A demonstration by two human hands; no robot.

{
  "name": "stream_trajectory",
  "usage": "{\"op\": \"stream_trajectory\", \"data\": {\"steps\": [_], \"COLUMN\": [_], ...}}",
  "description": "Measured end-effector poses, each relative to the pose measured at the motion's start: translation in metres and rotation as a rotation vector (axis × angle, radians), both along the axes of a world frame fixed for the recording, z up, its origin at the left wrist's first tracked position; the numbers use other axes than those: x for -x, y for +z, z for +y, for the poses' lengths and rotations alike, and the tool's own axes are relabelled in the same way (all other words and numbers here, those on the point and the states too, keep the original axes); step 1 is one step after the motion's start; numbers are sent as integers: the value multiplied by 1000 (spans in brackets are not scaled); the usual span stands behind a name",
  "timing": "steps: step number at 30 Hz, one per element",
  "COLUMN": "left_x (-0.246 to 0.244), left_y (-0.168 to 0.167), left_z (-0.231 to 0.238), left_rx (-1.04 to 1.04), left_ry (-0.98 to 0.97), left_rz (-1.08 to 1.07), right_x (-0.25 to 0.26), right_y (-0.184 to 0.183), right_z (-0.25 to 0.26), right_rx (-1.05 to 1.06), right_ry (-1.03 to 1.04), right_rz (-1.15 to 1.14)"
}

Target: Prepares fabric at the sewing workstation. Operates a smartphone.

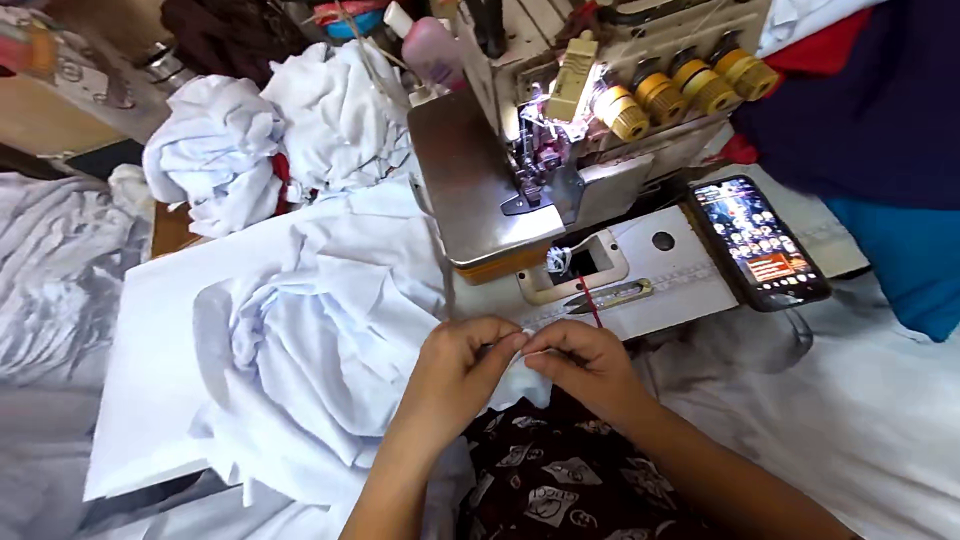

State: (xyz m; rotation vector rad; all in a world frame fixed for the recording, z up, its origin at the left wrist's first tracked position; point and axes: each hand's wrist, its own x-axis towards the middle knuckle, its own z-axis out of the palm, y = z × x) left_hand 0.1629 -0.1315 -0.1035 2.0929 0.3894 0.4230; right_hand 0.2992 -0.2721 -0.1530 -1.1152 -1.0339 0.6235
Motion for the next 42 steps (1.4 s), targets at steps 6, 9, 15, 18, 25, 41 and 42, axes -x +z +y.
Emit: {"op": "stream_trajectory", "data": {"steps": [6,9,15,18,25,41,42], "left_x": [9,10,17,22,37,65,67], "left_y": [-7,-13,-16,-13,7,17,17], "left_z": [-7,-8,-4,-4,2,-3,2], "left_rx": [34,37,-65,-106,-56,-14,-102], "left_ry": [-20,-4,96,129,183,203,286], "left_rz": [-56,-143,-153,-152,-231,-202,-169], "right_x": [-1,-4,-12,-16,-29,-25,-25], "right_y": [-11,-12,-13,-18,-31,-9,-5], "right_z": [3,0,-13,-25,-48,-35,-32], "right_rx": [77,90,122,193,201,303,285], "right_ry": [-22,124,207,222,104,79,95], "right_rz": [17,47,-142,-208,-145,66,17]}}
